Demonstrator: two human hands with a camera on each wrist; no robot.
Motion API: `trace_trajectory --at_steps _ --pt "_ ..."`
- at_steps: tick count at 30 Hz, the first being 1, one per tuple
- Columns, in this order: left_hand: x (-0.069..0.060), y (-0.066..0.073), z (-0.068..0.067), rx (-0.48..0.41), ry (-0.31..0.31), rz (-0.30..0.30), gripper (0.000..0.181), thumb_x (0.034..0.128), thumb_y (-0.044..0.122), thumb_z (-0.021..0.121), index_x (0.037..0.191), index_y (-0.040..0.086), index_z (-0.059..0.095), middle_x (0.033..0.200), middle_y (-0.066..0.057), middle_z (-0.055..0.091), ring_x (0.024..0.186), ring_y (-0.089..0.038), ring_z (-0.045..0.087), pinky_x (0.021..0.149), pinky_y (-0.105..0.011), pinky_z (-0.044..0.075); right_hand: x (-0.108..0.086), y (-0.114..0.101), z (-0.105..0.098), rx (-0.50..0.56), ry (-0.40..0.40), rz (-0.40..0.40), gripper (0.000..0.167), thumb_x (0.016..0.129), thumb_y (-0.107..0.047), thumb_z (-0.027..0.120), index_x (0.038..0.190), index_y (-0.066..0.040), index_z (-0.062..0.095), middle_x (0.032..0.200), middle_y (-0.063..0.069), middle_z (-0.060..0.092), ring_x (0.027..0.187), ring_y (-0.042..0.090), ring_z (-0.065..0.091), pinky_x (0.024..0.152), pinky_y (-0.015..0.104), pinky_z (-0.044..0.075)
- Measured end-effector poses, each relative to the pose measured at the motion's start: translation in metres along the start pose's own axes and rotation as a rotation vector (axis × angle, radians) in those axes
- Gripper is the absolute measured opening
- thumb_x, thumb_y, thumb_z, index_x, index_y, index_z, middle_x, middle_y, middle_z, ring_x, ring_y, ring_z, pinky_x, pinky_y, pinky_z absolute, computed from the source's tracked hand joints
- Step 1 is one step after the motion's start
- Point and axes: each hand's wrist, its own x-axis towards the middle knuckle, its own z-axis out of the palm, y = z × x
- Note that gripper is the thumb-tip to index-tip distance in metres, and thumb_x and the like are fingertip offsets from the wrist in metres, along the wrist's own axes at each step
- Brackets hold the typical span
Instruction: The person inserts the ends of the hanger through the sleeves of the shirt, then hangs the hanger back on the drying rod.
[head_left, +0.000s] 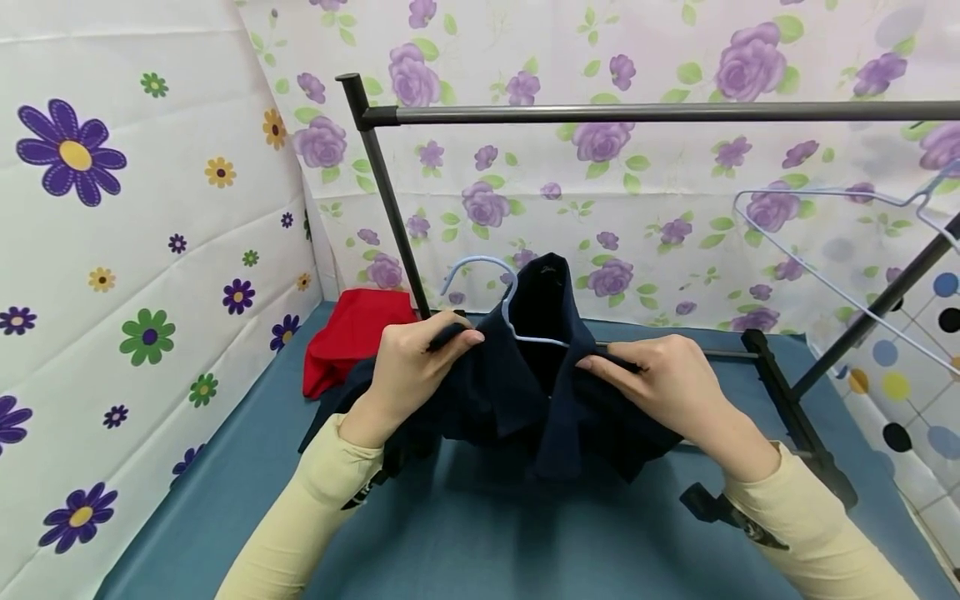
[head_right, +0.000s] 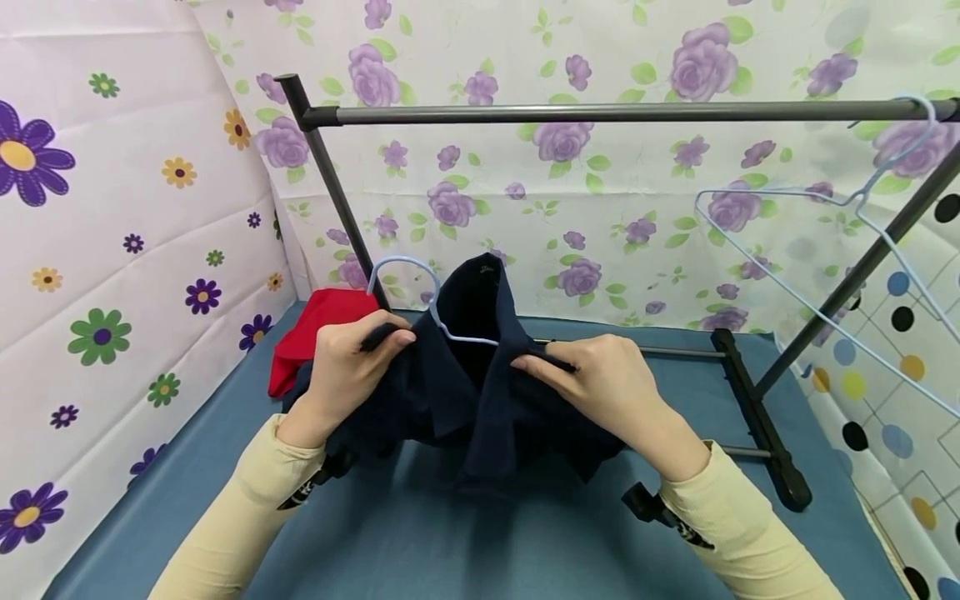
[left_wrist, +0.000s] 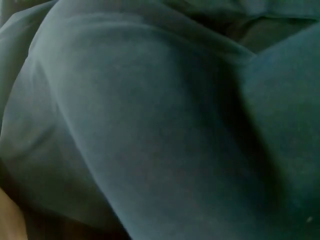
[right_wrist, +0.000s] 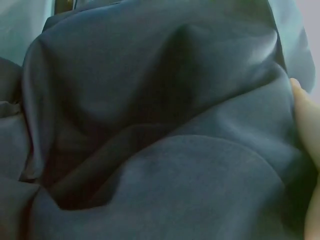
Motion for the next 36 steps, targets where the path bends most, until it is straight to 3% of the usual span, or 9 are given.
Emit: trace_trajectory --at_steps 5,10,16,23,25,29,33,36 --pt "0.003 -0.004 -0.008 0.076 0.091 0.001 0.046 0.0991 0.047 0.057 0.082 0.006 0.071 0.071 -0.005 0.069 0.054 -0.015 0.061 0.054 -0.029 0.05 -0.004 0.004 -0.002 -0.003 0.035 0.012 0.056 0.102 -0.057 0.045 0.059 -0.023 0.033 0.058 -0.015 0.015 0.048 -0.002 0.012 0.049 0.021 0.011" --pt "0.006 -0.011 -0.021 0.145 0.198 -0.037 0.054 0.0995 0.051 0.054 0.078 0.004 0.07 0.07 -0.008 0.069 0.056 -0.022 0.064 0.054 -0.033 0.05 -0.009 0.012 -0.007 0.02 0.096 0.005 0.053 0.102 -0.055 0.047 0.06 -0.025 0.036 0.054 -0.013 0.017 0.044 0.0 0.013 0.047 0.02 0.012" --pt "0.007 -0.017 -0.037 0.197 0.28 -0.075 0.063 0.1019 0.054 0.047 0.076 0.002 0.07 0.066 -0.01 0.067 0.046 -0.021 0.056 0.047 -0.027 0.037 -0.014 0.018 -0.014 0.072 0.141 0.014 0.051 0.103 -0.051 0.048 0.061 -0.024 0.04 0.053 -0.012 0.021 0.046 -0.002 0.016 0.048 0.017 0.015" --pt "0.007 -0.024 -0.054 0.285 0.389 -0.138 0.069 0.103 0.056 0.042 0.065 0.0 0.054 0.05 -0.006 0.037 0.043 -0.018 0.036 0.047 -0.025 0.023 -0.02 0.028 -0.017 0.102 0.221 0.011 0.05 0.103 -0.048 0.05 0.06 -0.024 0.04 0.052 -0.01 0.022 0.043 0.001 0.018 0.046 0.017 0.014" --pt "0.008 -0.025 -0.058 0.294 0.395 -0.16 0.069 0.1025 0.058 0.042 0.062 0.002 0.049 0.05 -0.005 0.032 0.044 -0.016 0.032 0.048 -0.025 0.02 -0.021 0.031 -0.018 0.112 0.258 0.023 0.052 0.103 -0.048 0.052 0.059 -0.023 0.041 0.051 -0.01 0.022 0.043 0.001 0.018 0.045 0.017 0.014" --pt "0.006 -0.03 -0.064 0.285 0.365 -0.196 0.068 0.1022 0.058 0.042 0.061 0.004 0.047 0.051 -0.003 0.029 0.047 -0.014 0.027 0.05 -0.023 0.018 -0.022 0.035 -0.021 0.141 0.323 0.041 0.053 0.102 -0.048 0.054 0.061 -0.014 0.056 0.049 -0.01 0.028 0.043 0.001 0.022 0.045 0.017 0.016" --pt "0.0 -0.037 -0.066 0.266 0.291 -0.241 0.07 0.1021 0.059 0.041 0.057 0.005 0.042 0.051 0.0 0.028 0.047 -0.012 0.026 0.047 -0.021 0.017 -0.022 0.037 -0.024 0.162 0.342 0.036 0.051 0.101 -0.048 0.055 0.068 -0.01 0.067 0.048 -0.01 0.032 0.042 0.0 0.025 0.045 0.016 0.018" --pt "-0.007 -0.042 -0.066 0.228 0.205 -0.326 0.072 0.1011 0.063 0.038 0.054 0.008 0.034 0.052 0.002 0.026 0.047 -0.012 0.026 0.045 -0.023 0.018 -0.023 0.037 -0.025 0.157 0.344 0.032 0.051 0.101 -0.048 0.055 0.068 -0.011 0.066 0.048 -0.011 0.032 0.042 0.0 0.024 0.045 0.016 0.018"
